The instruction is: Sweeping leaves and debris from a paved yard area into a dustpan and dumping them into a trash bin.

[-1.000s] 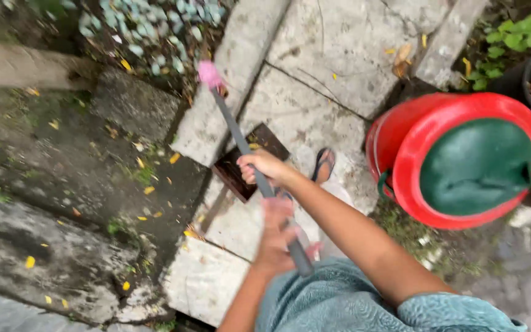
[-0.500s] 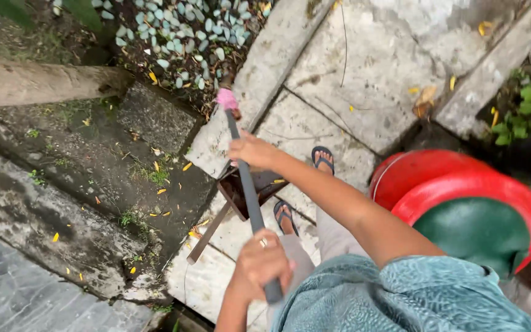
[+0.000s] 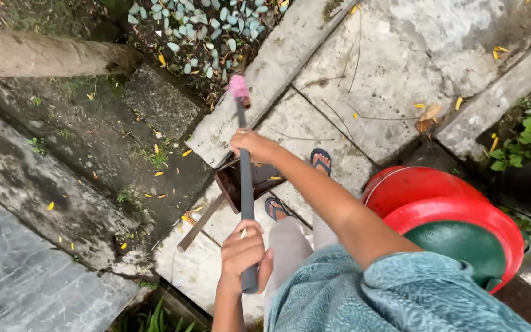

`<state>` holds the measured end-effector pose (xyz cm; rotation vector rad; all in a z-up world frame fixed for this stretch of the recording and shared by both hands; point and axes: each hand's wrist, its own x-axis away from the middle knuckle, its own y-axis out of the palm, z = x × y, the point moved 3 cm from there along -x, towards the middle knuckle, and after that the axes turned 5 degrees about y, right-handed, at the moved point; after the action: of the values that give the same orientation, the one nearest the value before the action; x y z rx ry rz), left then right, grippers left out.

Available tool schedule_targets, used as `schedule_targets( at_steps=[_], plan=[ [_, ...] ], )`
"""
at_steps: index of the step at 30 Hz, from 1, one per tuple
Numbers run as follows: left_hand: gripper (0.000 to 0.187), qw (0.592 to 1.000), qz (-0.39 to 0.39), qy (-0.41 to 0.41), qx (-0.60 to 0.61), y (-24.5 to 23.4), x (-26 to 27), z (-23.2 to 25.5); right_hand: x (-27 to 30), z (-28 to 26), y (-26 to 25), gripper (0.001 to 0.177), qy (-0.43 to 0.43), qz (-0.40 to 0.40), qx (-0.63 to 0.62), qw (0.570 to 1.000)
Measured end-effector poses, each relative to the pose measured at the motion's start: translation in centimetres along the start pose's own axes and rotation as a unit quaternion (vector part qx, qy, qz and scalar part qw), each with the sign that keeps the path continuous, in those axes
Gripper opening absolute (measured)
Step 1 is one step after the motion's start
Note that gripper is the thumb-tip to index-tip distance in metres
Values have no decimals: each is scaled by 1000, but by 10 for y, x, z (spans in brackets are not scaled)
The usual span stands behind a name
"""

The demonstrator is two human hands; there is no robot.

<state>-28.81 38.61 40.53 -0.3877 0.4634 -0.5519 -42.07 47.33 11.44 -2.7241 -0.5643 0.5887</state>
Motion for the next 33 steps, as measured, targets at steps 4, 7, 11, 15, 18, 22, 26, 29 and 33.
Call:
schedule_targets(
  at_steps=[4, 7, 11, 15, 18, 22, 26, 29, 33],
  plan=[
    [26, 998, -15, -46, -34, -43, -18, 51, 9, -34, -7, 21, 69, -43, 34, 996],
    [32, 998, 19, 64, -16, -66, 12, 50, -5, -56, -15, 28, 72, 43, 54, 995],
    [31, 997, 57, 29, 44, -47, -1, 39, -26, -42, -10, 23, 51, 26, -9, 998],
    [25, 993, 105, -14, 62, -32, -4, -13, -33, -9, 4, 24, 72, -35, -45, 996],
    [26, 990, 102, -26, 92, -29, 38, 5, -7, -24, 9, 29, 85, 29, 6, 996],
    [31, 999, 35, -18, 32, -38, 82, 52, -13, -88, -19, 24, 67, 40, -34, 996],
    [33, 986, 27, -117, 117, -43, 4, 56, -8, -66, -30, 28, 58, 63, -4, 996],
    [26, 992, 61, 7, 108, -35, -32, 45, 16, -47, -39, 25, 91, -8, -22, 996],
    [33, 967, 60, 95, 230, -32, -27, 40, 76, -69, -65, 22, 127, 75, 58, 987]
  ],
)
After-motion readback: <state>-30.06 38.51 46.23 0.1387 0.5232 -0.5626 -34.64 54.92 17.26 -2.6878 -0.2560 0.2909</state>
